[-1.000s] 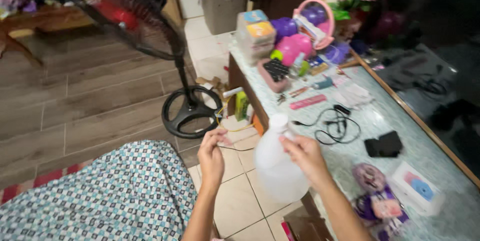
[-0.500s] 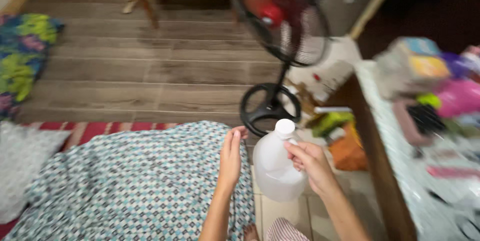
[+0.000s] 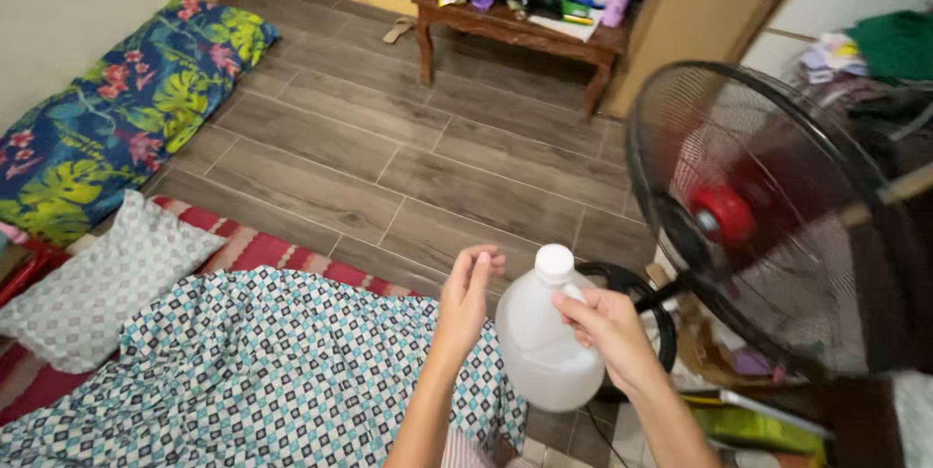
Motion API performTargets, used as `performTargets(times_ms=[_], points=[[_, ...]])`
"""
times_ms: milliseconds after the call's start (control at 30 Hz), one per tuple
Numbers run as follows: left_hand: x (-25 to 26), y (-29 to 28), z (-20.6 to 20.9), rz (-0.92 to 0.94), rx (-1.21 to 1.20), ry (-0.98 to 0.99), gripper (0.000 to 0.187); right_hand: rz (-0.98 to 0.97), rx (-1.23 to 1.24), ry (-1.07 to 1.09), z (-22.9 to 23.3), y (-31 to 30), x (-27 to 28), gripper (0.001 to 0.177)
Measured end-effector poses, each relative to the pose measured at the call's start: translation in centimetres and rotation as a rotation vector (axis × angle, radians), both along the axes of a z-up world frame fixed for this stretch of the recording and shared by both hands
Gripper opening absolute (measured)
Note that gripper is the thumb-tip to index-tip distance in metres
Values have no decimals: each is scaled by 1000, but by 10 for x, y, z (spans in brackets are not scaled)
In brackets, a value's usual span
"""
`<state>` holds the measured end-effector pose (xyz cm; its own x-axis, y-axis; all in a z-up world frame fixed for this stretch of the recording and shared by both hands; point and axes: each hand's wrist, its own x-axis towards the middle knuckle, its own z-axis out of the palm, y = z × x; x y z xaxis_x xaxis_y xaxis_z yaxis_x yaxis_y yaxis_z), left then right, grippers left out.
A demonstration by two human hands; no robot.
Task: The person unscrews the cap of a large container, pours liquid into a small spray bottle, and screws the spray nozzle back onto the bottle. They then place a hairbrush into a drawer and pick up a small circular object.
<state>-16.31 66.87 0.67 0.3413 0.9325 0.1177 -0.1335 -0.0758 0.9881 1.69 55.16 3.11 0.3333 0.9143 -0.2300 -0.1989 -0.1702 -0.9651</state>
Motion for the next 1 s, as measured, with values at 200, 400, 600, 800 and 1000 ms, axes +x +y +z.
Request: performTargets(times_ms=[200,400,600,800,1000], points=[[25,99,2,57,-14,-54,33,5,19,-28,2,107,36,27],[66,232,-2,-17,-47,-94,29,-68,-69,-36,-4,213,73,29],[131,373,16,-158,3,-19,27,-224,-113,-70,-6,325,117,29],[194,471,24,-289,-21,-52,28,-342,-121,-130,-5,402,177,34],[269,544,24,-427,-48,-4,27,-482,-159,-168,21,475,257,34]])
